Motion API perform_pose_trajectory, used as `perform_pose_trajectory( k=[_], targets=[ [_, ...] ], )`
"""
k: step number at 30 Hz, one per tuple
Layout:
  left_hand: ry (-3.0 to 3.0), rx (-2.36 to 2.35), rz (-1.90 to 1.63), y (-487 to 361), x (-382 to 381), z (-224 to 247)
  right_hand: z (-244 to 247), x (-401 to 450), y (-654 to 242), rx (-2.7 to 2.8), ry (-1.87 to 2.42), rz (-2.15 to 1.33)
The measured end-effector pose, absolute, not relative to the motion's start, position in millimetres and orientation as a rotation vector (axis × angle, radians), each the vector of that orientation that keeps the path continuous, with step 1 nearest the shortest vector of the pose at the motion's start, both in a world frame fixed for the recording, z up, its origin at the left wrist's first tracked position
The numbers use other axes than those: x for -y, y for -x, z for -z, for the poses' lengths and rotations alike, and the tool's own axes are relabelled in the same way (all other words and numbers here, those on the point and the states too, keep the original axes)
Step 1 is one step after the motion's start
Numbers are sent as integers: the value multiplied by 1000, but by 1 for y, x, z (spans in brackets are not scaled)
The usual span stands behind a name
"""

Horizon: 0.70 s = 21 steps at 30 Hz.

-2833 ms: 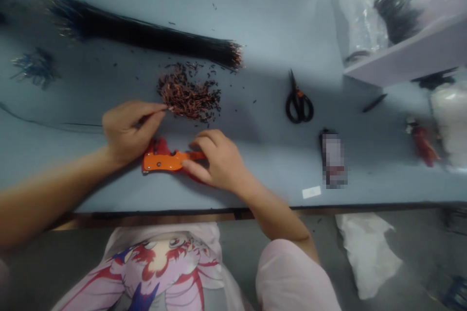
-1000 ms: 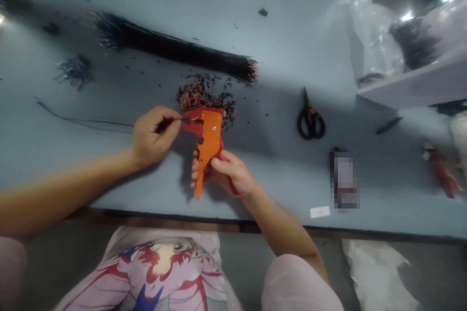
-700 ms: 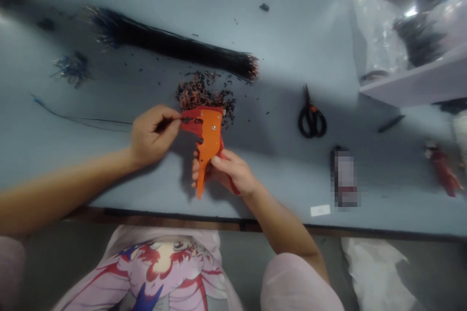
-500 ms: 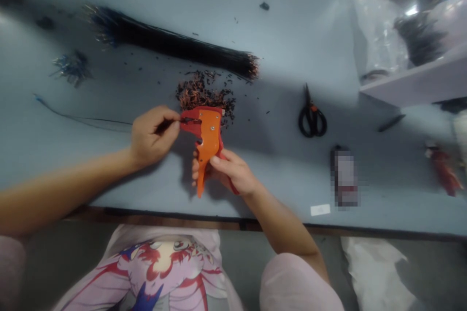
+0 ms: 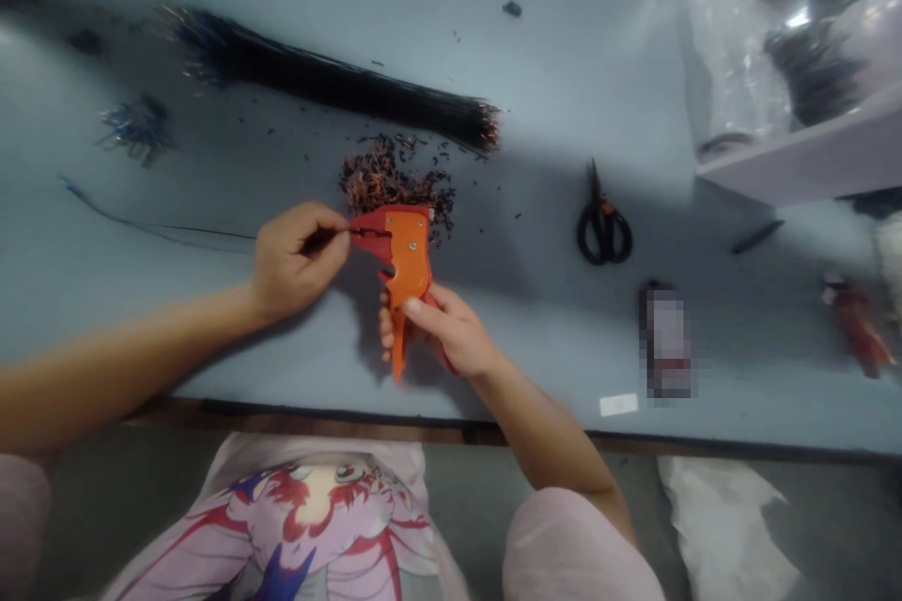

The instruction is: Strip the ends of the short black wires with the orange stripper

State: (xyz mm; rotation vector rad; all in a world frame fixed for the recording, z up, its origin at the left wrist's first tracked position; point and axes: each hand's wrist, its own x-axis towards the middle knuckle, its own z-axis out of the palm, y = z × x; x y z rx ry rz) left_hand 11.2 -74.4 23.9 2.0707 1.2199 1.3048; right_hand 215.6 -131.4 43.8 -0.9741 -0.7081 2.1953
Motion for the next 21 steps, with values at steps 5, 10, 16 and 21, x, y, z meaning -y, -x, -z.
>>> perform_pose_trajectory(
  k=[5, 10, 16, 21],
  targets=[
    [-2105, -1211, -1296, -11, 75, -25, -46, 132, -215, 711, 956, -2208],
    [-2149, -1199, -1297, -10, 76, -27, -47, 135, -213, 759, 952, -2173],
    [-2184, -1227, -1277, -9, 78, -31, -48, 136, -212, 820, 928, -2161],
    [-2203, -1235, -1273, -10, 79, -33, -50, 137, -212, 822, 917, -2176]
  ],
)
